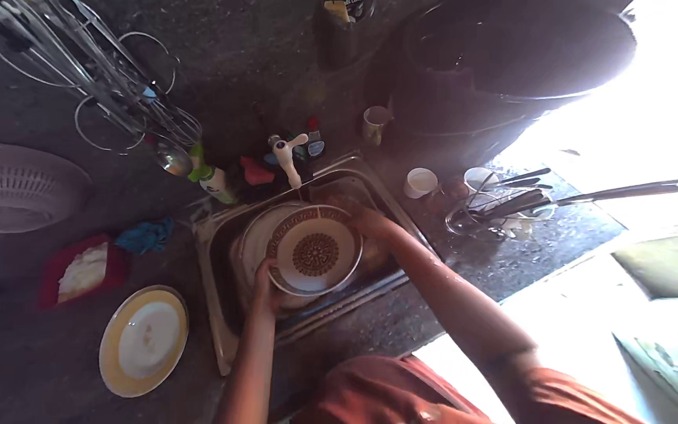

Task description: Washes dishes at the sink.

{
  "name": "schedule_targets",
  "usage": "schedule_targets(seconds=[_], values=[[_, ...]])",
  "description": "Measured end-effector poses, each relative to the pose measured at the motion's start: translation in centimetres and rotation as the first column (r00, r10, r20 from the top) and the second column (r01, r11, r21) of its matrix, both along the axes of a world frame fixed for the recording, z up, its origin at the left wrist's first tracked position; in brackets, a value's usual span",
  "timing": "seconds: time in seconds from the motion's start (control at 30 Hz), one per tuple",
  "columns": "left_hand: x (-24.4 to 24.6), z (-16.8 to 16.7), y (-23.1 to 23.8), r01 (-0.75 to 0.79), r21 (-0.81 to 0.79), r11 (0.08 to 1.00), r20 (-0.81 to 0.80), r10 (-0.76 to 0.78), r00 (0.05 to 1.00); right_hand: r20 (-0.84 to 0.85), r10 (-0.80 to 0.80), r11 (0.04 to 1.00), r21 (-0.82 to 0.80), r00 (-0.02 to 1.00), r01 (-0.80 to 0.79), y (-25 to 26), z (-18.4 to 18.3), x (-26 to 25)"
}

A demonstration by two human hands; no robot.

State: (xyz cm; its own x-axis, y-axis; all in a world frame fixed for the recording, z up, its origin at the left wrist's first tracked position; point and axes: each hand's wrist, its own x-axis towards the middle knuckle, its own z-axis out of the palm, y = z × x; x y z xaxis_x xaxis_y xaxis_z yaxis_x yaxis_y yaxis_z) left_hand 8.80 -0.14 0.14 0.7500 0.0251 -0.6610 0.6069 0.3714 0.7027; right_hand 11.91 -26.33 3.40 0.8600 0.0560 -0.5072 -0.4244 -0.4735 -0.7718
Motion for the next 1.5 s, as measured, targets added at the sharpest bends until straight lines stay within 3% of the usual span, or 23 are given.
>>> schedule_targets(seconds=[0.07, 0.13, 0.2, 0.3, 0.4, 0.47, 0.53, 0.6, 0.67, 0.73, 0.83, 0.9, 1.0, 1.07, 1.17, 1.37, 1.5], values=[[0.2, -3.5, -1.2, 0.002, -0.021, 1.000, -0.023, -0.003, 1.000, 0.067, 0.044, 0.988, -0.152, 0.997, -0.034, 0.0, 1.3, 0.2], [0.5, -7.1, -2.2, 0.112, -0.042, 0.993, -0.027, -0.114, 0.993, 0.103, 0.104, 0.940, -0.335, 0.989, -0.064, 0.8, 3.1, -0.1], [1.0, -8.6, -2.8, 0.215, -0.041, 0.976, -0.053, -0.217, 0.975, 0.134, 0.147, 0.895, -0.439, 0.980, -0.074, 1.4, 3.4, -0.5], [1.6, -8.4, -2.2, 0.263, -0.043, 0.964, -0.036, -0.265, 0.964, 0.317, 0.076, 0.943, -0.332, 0.945, 0.035, 0.7, 0.3, -0.9], [2.0, -5.9, -0.1, 0.331, 0.229, 0.915, 0.055, -0.352, 0.934, 0.478, -0.070, 0.988, -0.090, 0.875, 0.128, 0.3, -4.6, -1.3], [1.9, -2.1, 1.3, 0.398, 0.564, 0.724, 0.028, -0.499, 0.866, 0.480, -0.209, 0.978, 0.097, 0.852, 0.186, 1.1, -7.3, -1.4], [1.4, 1.9, 2.6, 0.417, 0.791, 0.448, -0.075, -0.605, 0.793, 0.378, -0.212, 0.976, 0.132, 0.901, 0.175, 2.4, -9.0, -1.4], [0.3, 5.7, 4.5, 0.383, 0.899, 0.212, -0.168, -0.641, 0.749, 0.272, -0.061, 0.996, 0.075, 0.960, 0.042, 3.7, -10.2, -1.5], [-1.2, 8.6, 7.3, 0.319, 0.944, 0.088, -0.204, -0.603, 0.771, 0.156, -0.005, 0.999, 0.038, 0.988, -0.001, 5.0, -10.9, -2.1], [-2.6, 9.9, 11.5, 0.261, 0.957, 0.129, -0.161, -0.513, 0.843, 0.057, -0.041, 0.997, -0.060, 0.998, 0.044, 6.3, -10.9, -2.7], [-5.1, 9.1, 18.6, 0.195, 0.930, 0.312, -0.094, -0.310, 0.946, -0.043, 0.017, 0.960, -0.277, 0.999, -0.028, 8.2, -10.1, -3.3], [-7.5, 7.6, 21.8, 0.060, 0.874, 0.482, -0.015, -0.098, 0.995, -0.108, 0.248, 0.868, -0.417, 0.963, -0.270, 9.9, -10.5, -3.2], [-11.0, 4.7, 24.5, -0.265, 0.683, 0.680, 0.097, 0.276, 0.956, -0.038, 0.627, 0.652, -0.522, 0.778, -0.550, 13.0, -13.9, -3.8], [-12.9, 2.5, 25.6, -0.432, 0.560, 0.707, 0.116, 0.449, 0.886, -0.025, 0.661, 0.630, -0.524, 0.750, -0.573, 14.9, -14.5, -5.0], [-14.5, 0.8, 26.8, -0.547, 0.460, 0.699, 0.089, 0.577, 0.812, -0.083, 0.624, 0.613, -0.565, 0.777, -0.553, 16.3, -13.9, -6.0], [-15.0, -0.3, 27.8, -0.575, 0.415, 0.705, 0.006, 0.630, 0.776, -0.241, 0.687, 0.456, -0.591, 0.685, -0.665, 16.7, -11.7, -6.1], [-13.6, -1.5, 27.9, -0.588, 0.371, 0.718, -0.013, 0.638, 0.770, -0.179, 0.637, 0.540, -0.591, 0.750, -0.599, 17.2, -8.5, -6.7]])
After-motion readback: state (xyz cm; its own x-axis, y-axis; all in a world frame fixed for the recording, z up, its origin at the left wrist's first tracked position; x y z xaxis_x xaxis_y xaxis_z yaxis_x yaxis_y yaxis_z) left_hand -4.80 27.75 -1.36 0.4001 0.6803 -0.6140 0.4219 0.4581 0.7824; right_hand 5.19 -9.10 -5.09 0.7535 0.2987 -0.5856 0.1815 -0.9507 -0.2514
